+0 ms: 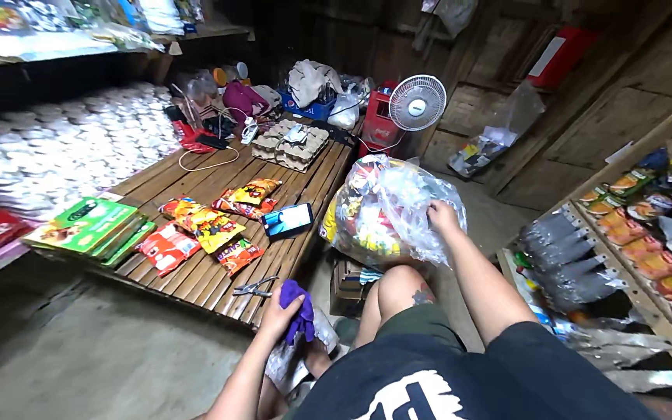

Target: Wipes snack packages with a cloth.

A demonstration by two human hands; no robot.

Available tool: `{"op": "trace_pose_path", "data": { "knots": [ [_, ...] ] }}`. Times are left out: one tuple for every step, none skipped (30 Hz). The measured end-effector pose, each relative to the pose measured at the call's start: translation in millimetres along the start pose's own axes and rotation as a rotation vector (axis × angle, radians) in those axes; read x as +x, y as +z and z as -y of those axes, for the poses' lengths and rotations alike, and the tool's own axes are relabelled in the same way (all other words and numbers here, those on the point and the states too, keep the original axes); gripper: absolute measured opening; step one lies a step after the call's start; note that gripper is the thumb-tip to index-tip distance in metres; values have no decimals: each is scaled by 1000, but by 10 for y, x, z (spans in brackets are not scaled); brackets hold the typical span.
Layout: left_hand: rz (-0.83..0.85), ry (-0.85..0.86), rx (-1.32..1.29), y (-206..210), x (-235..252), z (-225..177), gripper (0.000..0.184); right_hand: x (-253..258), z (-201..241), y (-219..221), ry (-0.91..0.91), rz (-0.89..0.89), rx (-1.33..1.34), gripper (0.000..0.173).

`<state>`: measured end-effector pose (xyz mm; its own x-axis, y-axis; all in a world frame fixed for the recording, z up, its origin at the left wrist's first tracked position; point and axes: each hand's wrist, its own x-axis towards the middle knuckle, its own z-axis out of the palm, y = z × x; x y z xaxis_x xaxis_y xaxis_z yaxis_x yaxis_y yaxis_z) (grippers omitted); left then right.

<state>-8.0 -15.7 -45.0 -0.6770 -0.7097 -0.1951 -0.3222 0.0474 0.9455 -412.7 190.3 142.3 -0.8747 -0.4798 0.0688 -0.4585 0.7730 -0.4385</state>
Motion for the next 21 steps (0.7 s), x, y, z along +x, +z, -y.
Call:
{"op": "trace_pose_path", "data": {
  "knots": [
    [-2,6,8,-3,-1,5,76,-62,23,-113,-30,-55,40,32],
    [-4,10,18,-1,-1,19,77,-130,43,-242,-62,-114,79,31],
    [-3,9,28,2,0,27,77,-204,59,-383,-93,-170,115,30],
    [-1,3,35,5,2,28,77,-270,64,-525,-121,-222,149,30],
    [2,-4,38,6,5,17,78,-327,63,-668,-143,-274,184,30],
    [3,-8,46,8,8,4,78,-374,54,-804,-160,-327,223,30],
    [4,-6,55,9,6,-8,77,-421,38,-930,-175,-379,252,30],
    [6,-3,63,9,1,-24,77,-477,28,-1047,-194,-436,278,30],
    [8,3,76,10,-1,-40,77,-527,16,-1158,-223,-508,309,30],
    [8,8,95,9,-6,-56,77,-576,-1,-1261,-258,-581,350,30],
    [12,11,111,10,-12,-58,77,-618,-24,-1348,-301,-654,409,30],
    [16,15,128,11,-6,-42,78,-649,-43,-1422,-348,-721,496,30],
    [21,23,144,11,0,-27,78,-696,-24,-1479,-387,-774,609,28],
    [29,29,156,11,5,-10,78,-767,29,-1523,-405,-792,735,25],
    [38,29,167,9,11,4,79,-858,101,-1558,-400,-776,840,23],
    [43,30,179,8,16,16,79,-960,180,-1580,-378,-728,910,22],
    [47,33,186,6,17,19,79,-1039,247,-1586,-373,-682,951,21],
    [53,37,186,0,13,12,79,-1098,309,-1578,-384,-642,966,21],
    [59,37,183,-7,4,-2,79,-1140,368,-1560,-395,-612,965,20],
    [66,32,184,-15,-16,-22,79,-1178,420,-1532,-402,-582,960,20],
    [71,29,189,-23,-32,-34,78,-1207,466,-1497,-414,-549,965,19]
  ]
}}
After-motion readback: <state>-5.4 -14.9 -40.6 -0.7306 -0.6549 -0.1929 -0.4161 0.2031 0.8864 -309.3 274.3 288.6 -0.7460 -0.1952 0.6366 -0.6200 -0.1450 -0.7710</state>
